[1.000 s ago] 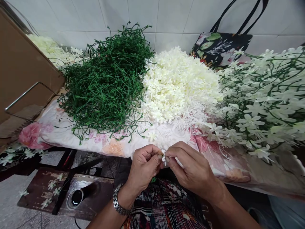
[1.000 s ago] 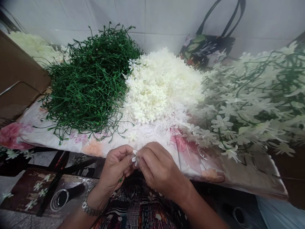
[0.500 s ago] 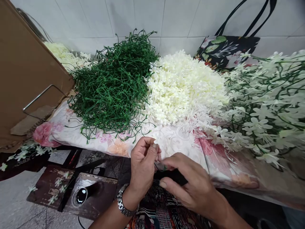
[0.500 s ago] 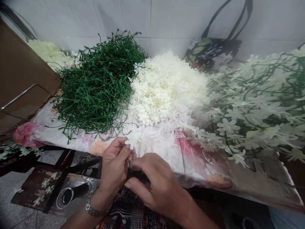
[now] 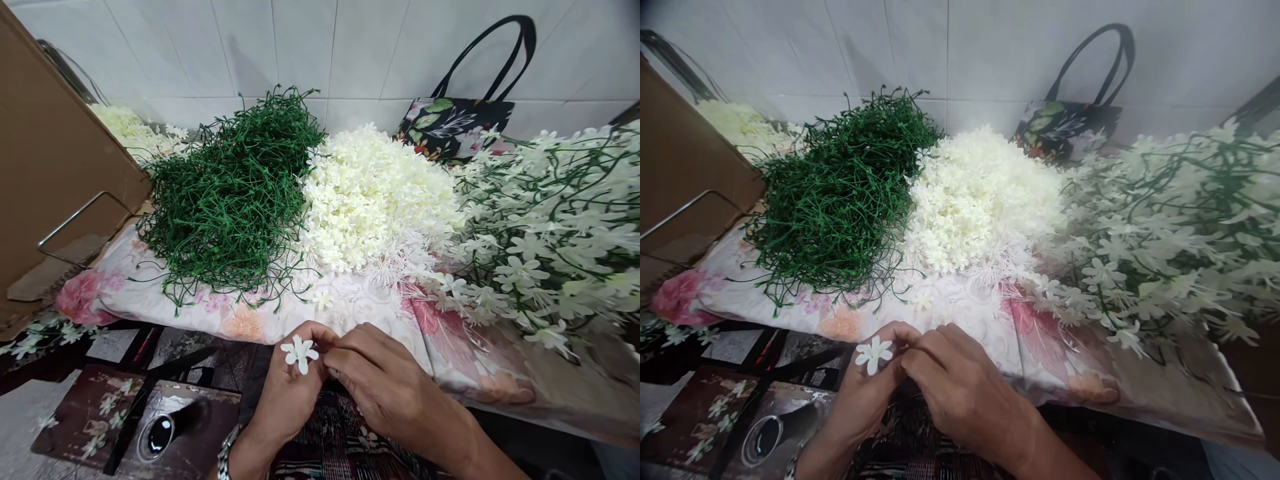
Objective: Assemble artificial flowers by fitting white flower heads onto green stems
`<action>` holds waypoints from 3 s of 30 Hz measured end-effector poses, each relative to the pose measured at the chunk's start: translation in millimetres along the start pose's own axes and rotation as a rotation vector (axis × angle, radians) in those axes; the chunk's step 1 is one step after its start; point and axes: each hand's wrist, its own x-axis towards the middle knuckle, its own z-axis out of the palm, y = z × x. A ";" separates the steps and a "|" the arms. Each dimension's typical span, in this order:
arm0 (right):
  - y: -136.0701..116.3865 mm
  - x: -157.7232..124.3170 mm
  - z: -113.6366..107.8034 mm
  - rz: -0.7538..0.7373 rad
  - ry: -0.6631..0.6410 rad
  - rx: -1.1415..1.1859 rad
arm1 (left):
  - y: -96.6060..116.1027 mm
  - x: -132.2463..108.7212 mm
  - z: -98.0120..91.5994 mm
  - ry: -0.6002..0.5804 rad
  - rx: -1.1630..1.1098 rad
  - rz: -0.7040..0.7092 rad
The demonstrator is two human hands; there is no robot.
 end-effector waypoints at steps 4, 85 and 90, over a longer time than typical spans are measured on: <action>8.0 0.9 -3.4 0.015 -0.018 0.060 | -7.6 2.2 1.2 0.167 -0.060 0.019; 17.0 10.6 7.4 0.329 0.126 0.061 | -3.5 14.0 -18.6 0.056 0.981 0.926; 17.0 9.1 8.0 0.354 0.144 0.080 | -2.6 16.2 -18.9 0.039 0.947 0.930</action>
